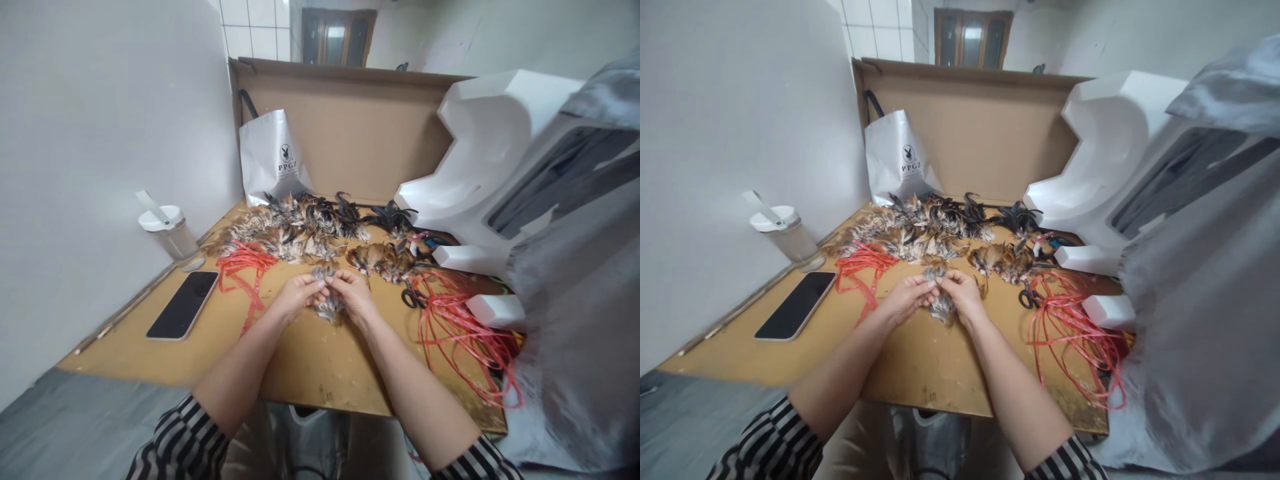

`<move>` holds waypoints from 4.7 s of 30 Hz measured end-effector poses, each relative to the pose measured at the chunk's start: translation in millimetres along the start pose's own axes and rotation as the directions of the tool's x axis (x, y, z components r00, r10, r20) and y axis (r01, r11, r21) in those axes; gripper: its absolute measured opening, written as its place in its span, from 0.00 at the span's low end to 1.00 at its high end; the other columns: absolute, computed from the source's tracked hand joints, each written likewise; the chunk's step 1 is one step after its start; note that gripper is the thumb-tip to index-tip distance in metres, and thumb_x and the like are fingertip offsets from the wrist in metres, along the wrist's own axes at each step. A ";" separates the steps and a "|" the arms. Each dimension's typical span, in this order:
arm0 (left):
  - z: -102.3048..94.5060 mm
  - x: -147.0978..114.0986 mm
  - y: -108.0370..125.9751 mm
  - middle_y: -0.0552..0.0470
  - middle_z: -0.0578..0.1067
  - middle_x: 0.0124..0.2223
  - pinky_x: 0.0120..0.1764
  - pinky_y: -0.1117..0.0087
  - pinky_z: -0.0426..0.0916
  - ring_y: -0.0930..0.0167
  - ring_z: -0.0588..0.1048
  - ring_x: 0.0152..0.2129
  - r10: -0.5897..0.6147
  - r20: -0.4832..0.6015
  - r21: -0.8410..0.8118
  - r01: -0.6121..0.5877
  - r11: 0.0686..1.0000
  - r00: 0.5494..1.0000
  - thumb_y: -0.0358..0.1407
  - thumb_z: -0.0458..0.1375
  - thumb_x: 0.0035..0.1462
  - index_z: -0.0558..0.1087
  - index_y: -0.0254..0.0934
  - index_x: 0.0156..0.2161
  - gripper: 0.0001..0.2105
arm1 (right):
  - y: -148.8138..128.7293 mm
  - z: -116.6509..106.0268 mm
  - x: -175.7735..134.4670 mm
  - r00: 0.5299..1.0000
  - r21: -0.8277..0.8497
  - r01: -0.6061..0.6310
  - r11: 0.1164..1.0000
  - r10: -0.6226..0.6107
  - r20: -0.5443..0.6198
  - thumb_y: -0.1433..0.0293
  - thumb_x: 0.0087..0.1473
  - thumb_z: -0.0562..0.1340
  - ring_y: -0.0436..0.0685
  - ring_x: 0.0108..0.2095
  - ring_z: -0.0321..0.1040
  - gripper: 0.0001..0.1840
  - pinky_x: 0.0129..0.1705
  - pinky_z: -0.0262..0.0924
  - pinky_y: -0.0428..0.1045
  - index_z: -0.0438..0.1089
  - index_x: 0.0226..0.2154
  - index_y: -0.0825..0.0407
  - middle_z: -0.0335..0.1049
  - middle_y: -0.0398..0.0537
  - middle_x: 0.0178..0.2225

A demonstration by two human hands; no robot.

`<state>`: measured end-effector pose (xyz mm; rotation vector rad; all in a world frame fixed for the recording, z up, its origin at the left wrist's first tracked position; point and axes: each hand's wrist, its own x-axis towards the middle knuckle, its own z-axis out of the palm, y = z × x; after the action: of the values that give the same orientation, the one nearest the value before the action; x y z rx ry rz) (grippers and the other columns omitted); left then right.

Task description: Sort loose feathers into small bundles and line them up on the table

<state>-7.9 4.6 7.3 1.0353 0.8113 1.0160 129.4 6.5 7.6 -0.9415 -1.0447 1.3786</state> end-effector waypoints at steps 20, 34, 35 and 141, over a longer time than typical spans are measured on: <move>-1.8 3.2 -2.8 0.50 0.72 0.23 0.20 0.80 0.62 0.79 0.68 0.16 -0.021 -0.046 -0.004 0.021 1.000 0.999 0.36 0.61 0.42 0.70 0.28 0.26 0.10 | -6.1 -3.4 -0.9 0.900 -0.349 0.396 0.849 -0.434 -0.037 0.67 0.42 0.60 0.49 0.26 0.58 0.06 0.31 0.54 0.46 0.68 0.26 0.52 0.63 0.42 0.25; -11.2 8.4 -3.3 0.51 0.71 0.24 0.18 0.84 0.62 0.82 0.67 0.16 -0.070 -0.077 -0.357 0.038 0.933 0.995 0.26 0.57 0.46 0.69 0.28 0.27 0.01 | -2.9 2.5 -2.8 0.973 -0.036 0.227 0.973 -0.228 -0.025 0.65 0.40 0.62 0.45 0.17 0.51 0.11 0.20 0.47 0.42 0.64 0.29 0.52 0.58 0.37 0.18; -10.8 8.4 -3.4 0.51 0.71 0.24 0.18 0.84 0.62 0.82 0.67 0.16 -0.063 -0.077 -0.349 0.032 0.937 0.995 0.26 0.58 0.46 0.69 0.28 0.27 0.02 | -3.0 3.1 -3.1 0.976 -0.026 0.216 0.976 -0.216 -0.011 0.65 0.40 0.63 0.44 0.17 0.51 0.13 0.20 0.48 0.42 0.64 0.31 0.51 0.59 0.38 0.20; -4.6 0.5 0.8 0.44 0.75 0.27 0.24 0.79 0.64 0.77 0.70 0.19 -0.100 -0.008 0.047 0.101 0.994 0.995 0.37 0.62 0.41 0.74 0.27 0.29 0.12 | 1.8 1.0 -2.8 0.996 -0.089 0.009 0.996 -0.017 -0.089 0.64 0.33 0.66 0.43 0.15 0.49 0.12 0.18 0.43 0.42 0.66 0.18 0.55 0.58 0.36 0.13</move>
<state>-12.0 6.6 6.6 1.0221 0.8872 0.9183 128.1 3.7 6.1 -1.0506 -1.0495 1.2761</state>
